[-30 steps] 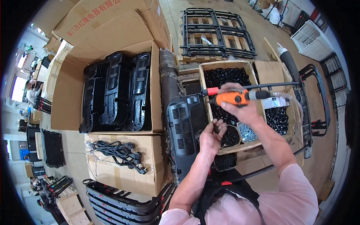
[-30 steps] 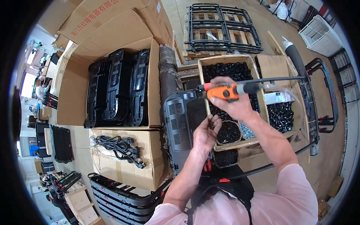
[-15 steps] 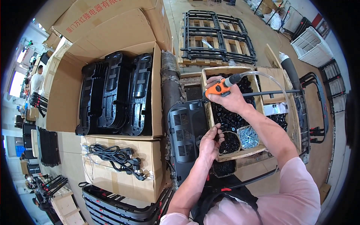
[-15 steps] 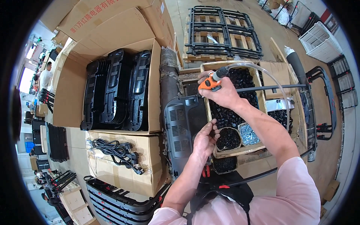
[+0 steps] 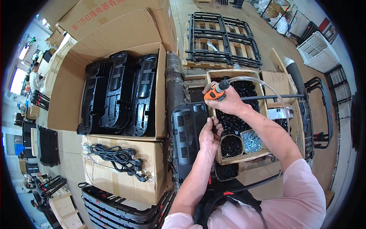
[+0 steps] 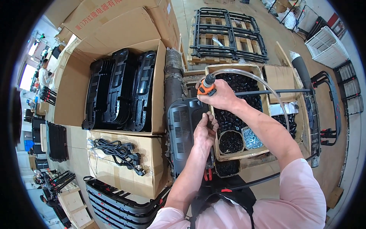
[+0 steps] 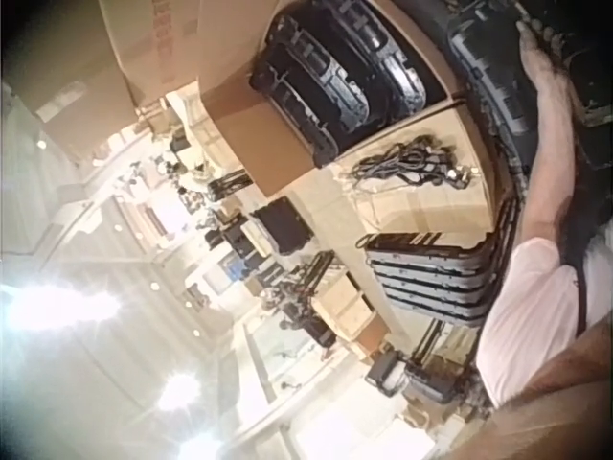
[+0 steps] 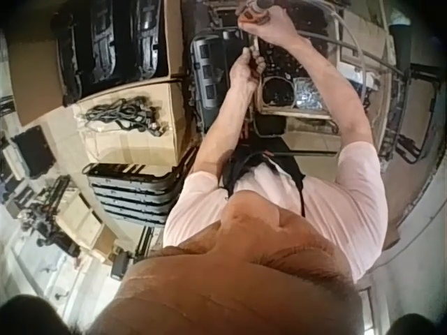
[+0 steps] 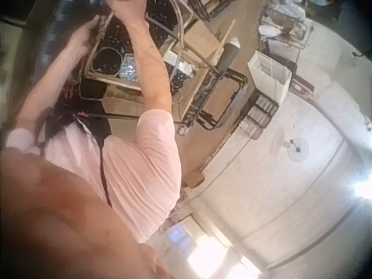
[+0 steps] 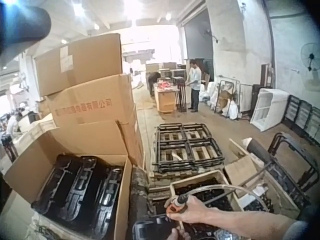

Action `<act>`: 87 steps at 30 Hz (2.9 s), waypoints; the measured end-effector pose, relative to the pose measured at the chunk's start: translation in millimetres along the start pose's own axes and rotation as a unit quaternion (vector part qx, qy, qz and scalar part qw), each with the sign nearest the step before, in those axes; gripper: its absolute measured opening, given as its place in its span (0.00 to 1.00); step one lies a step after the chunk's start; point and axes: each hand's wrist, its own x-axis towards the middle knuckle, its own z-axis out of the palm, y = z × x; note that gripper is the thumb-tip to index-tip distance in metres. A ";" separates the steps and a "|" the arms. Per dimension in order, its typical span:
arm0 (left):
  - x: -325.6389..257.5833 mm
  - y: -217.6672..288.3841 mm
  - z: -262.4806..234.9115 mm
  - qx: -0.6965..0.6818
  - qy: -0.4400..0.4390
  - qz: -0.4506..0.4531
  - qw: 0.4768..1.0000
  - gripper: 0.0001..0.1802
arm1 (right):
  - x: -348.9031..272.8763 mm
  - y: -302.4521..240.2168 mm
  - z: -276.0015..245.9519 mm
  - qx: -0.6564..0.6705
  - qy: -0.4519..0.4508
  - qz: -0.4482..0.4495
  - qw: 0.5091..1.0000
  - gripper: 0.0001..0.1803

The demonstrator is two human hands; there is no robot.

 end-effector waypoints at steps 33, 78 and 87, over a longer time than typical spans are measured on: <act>16.5 37.5 33.1 -0.153 -0.048 0.065 0.985 0.16 | -16.5 -38.9 0.8 0.182 0.020 0.007 0.983 0.27; -35.7 34.1 4.7 -0.086 0.030 0.052 0.994 0.15 | 36.3 -29.5 56.2 0.051 -0.043 0.020 0.998 0.19; -24.0 61.7 -6.8 -0.198 0.004 0.092 0.976 0.15 | -8.4 -78.5 36.2 0.207 -0.051 -0.025 0.977 0.31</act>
